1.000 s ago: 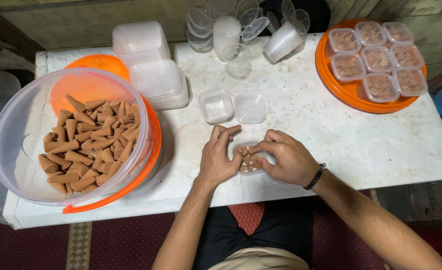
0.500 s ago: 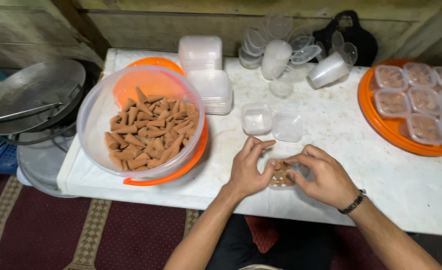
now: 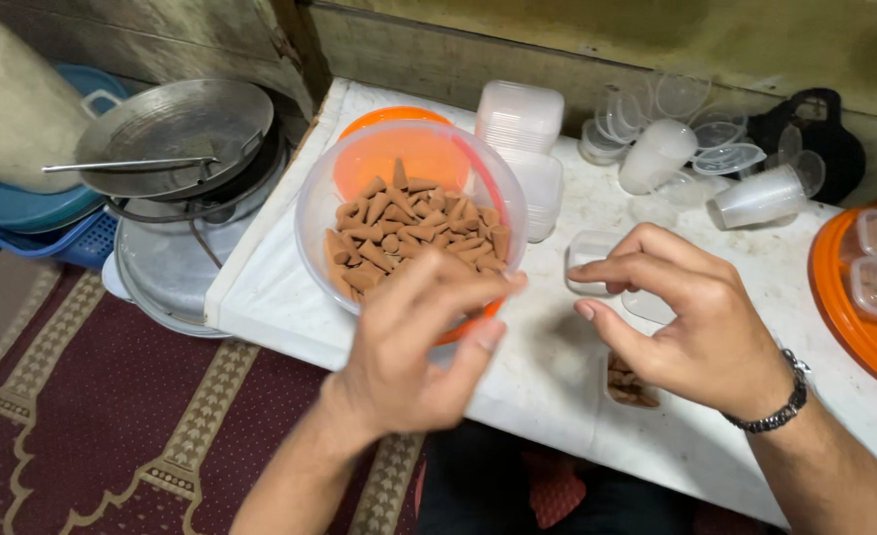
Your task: The person sits on the floor and repeatedly picks small brown cone-shaped snacks from a large bucket, placing them into small clear plastic containers. The filled containers are arranged on an orange tray to the right.
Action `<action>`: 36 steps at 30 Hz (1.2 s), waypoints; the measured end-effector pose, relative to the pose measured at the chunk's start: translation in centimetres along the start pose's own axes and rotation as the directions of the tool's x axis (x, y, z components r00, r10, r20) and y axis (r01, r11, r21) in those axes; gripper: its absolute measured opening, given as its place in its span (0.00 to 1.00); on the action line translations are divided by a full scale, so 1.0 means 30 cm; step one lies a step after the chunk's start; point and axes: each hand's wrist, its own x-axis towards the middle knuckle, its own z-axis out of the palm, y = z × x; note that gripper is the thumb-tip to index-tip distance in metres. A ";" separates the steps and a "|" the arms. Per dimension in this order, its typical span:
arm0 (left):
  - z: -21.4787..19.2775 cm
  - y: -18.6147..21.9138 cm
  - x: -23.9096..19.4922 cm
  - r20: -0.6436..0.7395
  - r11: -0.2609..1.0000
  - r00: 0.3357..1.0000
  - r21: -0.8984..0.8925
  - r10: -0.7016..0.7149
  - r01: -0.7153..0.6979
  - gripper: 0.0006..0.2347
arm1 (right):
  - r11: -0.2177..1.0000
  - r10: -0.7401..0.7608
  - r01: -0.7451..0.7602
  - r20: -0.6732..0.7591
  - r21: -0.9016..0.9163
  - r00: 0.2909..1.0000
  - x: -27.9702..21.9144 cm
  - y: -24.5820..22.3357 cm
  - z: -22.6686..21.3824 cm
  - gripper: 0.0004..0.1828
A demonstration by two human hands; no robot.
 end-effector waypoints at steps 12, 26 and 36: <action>-0.116 -0.364 0.031 -0.109 0.936 0.935 -0.141 -0.337 0.321 0.14 | 0.993 -0.020 0.067 0.417 -0.099 0.909 0.397 0.058 0.254 0.09; -0.122 -0.395 0.016 -0.155 0.889 0.890 -0.245 -0.429 0.386 0.12 | 0.938 0.039 0.181 0.608 -0.296 0.793 0.573 0.114 0.570 0.14; -0.123 -0.375 0.025 -0.172 0.922 0.909 -0.147 -0.379 0.357 0.13 | 0.944 -0.019 0.221 0.627 -0.246 0.778 0.573 0.104 0.591 0.12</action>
